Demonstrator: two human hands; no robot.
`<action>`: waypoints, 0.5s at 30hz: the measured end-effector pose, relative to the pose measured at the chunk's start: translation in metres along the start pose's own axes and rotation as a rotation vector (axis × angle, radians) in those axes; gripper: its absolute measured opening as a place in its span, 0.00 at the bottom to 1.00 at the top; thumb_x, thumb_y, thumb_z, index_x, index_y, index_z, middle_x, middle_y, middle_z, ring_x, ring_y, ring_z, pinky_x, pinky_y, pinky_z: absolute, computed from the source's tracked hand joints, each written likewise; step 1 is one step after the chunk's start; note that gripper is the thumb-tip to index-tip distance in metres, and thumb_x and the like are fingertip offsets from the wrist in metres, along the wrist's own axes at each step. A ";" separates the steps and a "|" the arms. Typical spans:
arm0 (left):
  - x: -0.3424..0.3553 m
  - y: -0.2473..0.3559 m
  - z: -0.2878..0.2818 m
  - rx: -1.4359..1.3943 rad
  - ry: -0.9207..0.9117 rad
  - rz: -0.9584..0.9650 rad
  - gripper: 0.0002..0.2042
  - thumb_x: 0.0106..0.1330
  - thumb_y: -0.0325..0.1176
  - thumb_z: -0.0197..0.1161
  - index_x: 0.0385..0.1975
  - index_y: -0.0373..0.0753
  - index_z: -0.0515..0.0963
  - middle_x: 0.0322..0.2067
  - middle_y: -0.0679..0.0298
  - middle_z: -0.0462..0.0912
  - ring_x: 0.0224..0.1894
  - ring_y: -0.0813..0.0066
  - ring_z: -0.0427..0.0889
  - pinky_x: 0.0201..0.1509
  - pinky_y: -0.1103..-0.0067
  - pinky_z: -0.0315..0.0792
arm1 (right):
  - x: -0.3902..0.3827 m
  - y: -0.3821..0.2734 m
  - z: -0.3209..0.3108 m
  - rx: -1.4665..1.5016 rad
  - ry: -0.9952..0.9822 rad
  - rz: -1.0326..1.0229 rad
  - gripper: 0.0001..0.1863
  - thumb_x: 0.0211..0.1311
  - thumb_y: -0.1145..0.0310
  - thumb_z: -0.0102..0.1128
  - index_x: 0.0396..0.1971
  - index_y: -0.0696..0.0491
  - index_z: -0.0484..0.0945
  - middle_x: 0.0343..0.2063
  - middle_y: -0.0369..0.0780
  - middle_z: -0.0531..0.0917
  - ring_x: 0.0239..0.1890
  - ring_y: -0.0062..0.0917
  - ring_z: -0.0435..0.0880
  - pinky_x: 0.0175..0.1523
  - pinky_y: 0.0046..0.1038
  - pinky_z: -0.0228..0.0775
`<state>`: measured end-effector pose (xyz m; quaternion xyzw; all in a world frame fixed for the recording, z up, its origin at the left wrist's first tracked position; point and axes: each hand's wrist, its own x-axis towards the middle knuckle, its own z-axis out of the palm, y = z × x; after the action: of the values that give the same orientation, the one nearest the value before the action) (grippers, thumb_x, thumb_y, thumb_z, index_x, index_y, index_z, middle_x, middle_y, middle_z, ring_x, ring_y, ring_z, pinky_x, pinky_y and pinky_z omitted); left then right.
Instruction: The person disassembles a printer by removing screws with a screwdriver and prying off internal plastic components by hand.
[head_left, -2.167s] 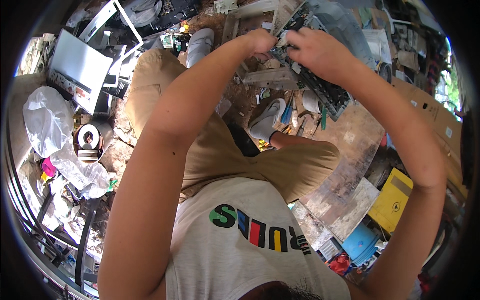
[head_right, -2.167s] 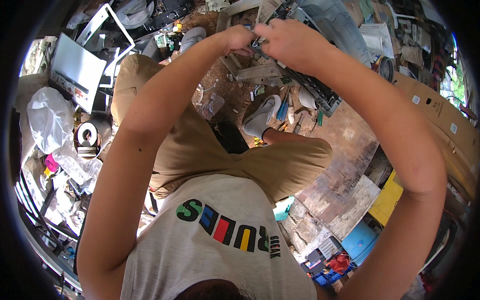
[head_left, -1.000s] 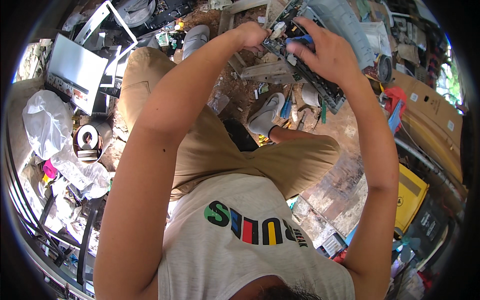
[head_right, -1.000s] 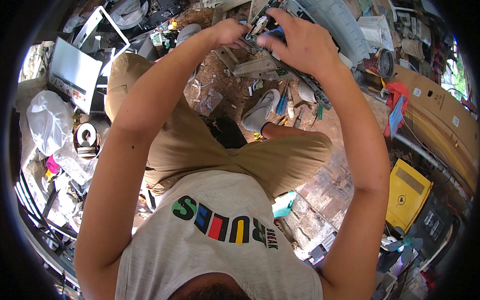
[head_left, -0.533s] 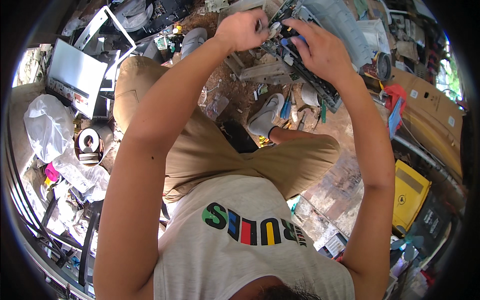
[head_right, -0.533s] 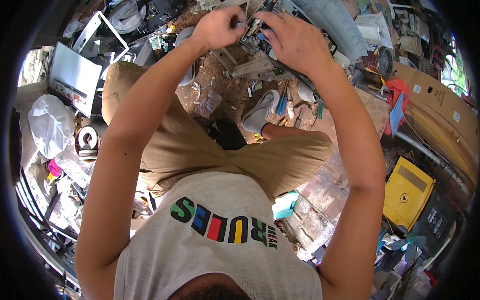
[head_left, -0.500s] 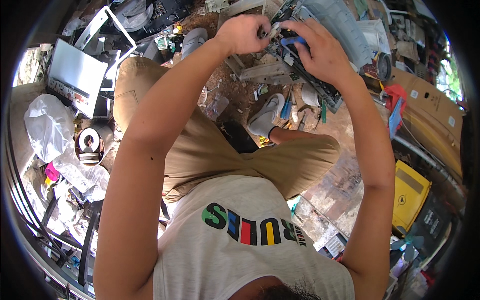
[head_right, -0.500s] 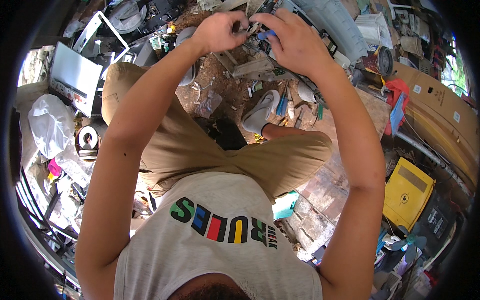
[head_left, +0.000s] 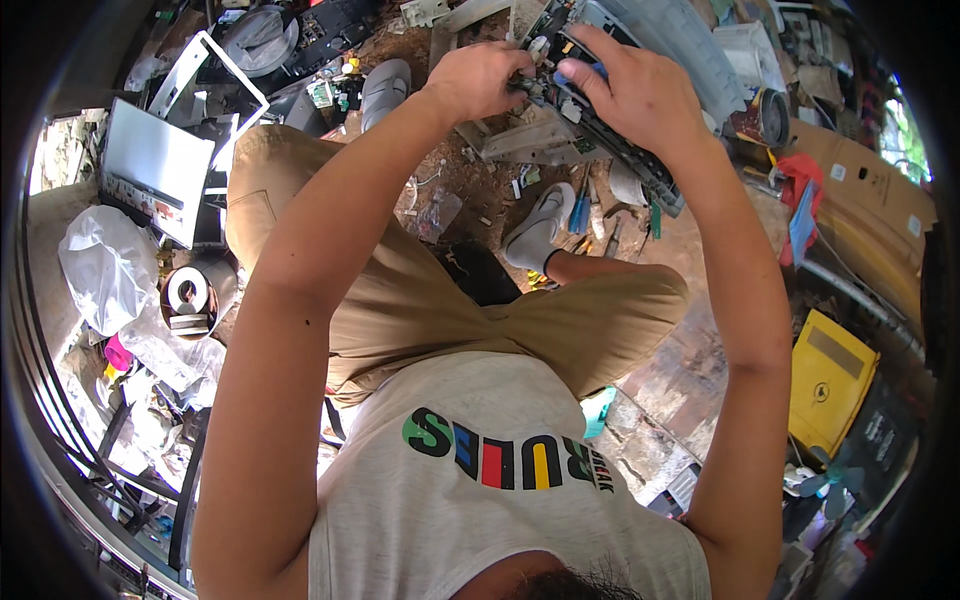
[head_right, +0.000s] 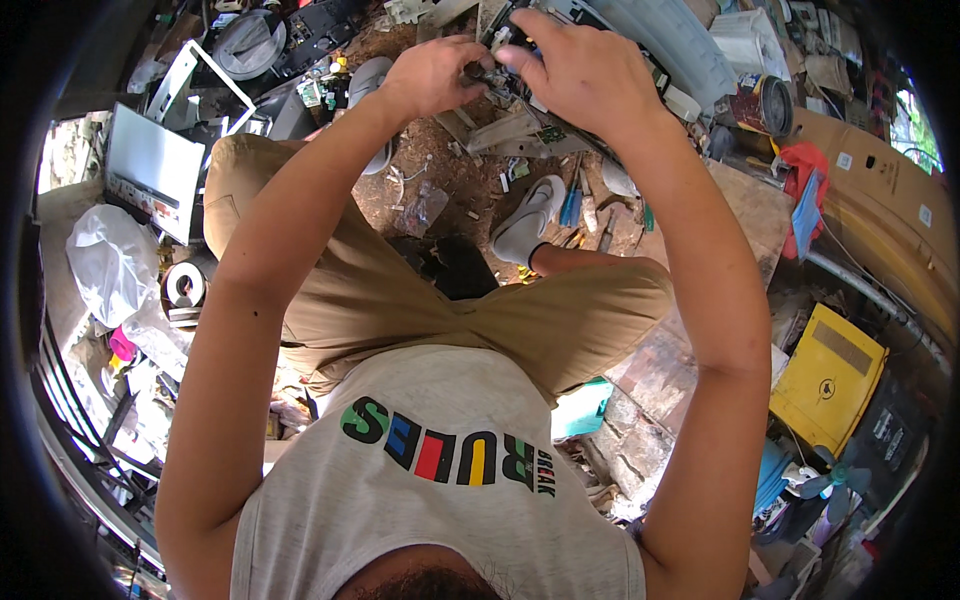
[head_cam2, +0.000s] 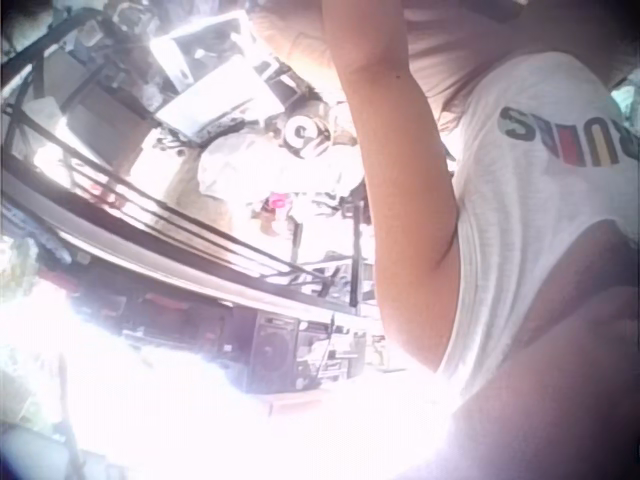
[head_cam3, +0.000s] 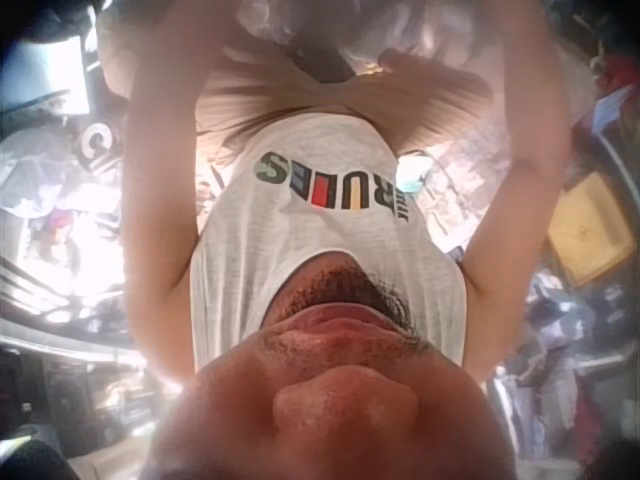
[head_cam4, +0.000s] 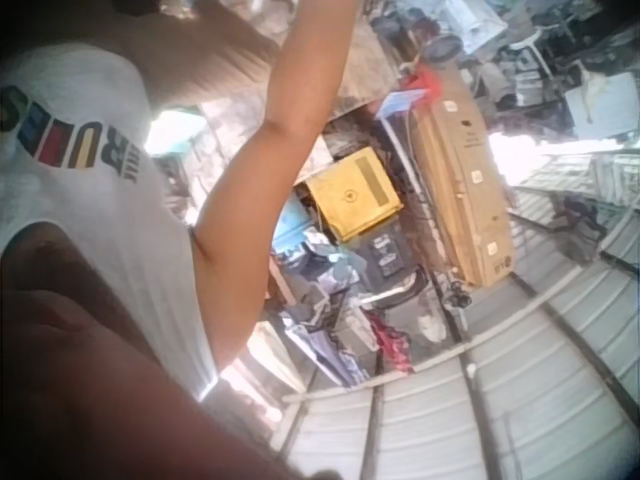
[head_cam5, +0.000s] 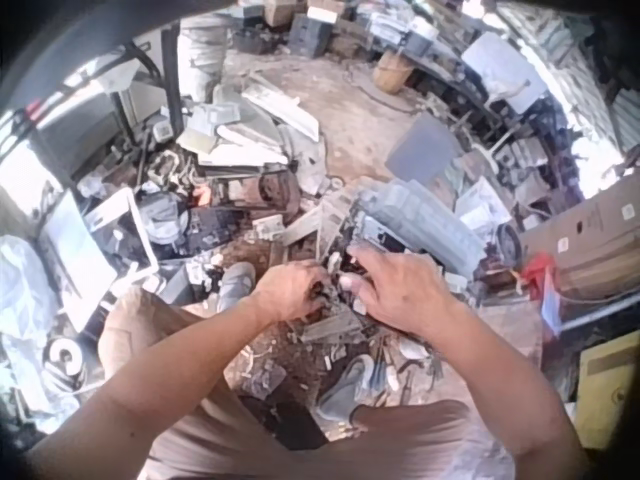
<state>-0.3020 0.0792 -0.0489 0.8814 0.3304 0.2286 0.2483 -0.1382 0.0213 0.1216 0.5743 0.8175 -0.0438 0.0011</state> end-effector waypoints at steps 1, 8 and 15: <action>0.001 0.001 0.001 0.008 -0.005 -0.004 0.13 0.56 0.40 0.68 0.41 0.48 0.79 0.41 0.62 0.80 0.44 0.58 0.81 0.47 0.66 0.77 | 0.000 0.007 0.006 0.015 0.076 -0.117 0.21 0.58 0.73 0.57 0.52 0.43 0.75 0.41 0.39 0.79 0.40 0.40 0.81 0.43 0.36 0.74; 0.007 0.009 0.004 0.098 -0.043 -0.037 0.08 0.58 0.40 0.65 0.36 0.48 0.82 0.37 0.65 0.82 0.41 0.60 0.82 0.43 0.67 0.78 | -0.018 0.027 0.015 0.196 0.140 -0.241 0.18 0.49 0.80 0.57 0.43 0.51 0.78 0.38 0.41 0.76 0.37 0.39 0.80 0.43 0.34 0.76; 0.004 0.014 -0.016 -0.094 -0.028 -0.102 0.09 0.59 0.40 0.62 0.35 0.44 0.80 0.36 0.59 0.82 0.39 0.57 0.83 0.43 0.67 0.77 | -0.078 0.055 0.001 0.509 0.471 0.054 0.11 0.58 0.76 0.57 0.41 0.54 0.83 0.37 0.37 0.79 0.35 0.20 0.79 0.44 0.21 0.72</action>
<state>-0.3019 0.0772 -0.0270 0.8539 0.3601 0.2188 0.3053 -0.0599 -0.0331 0.1208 0.5719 0.7427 -0.1123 -0.3298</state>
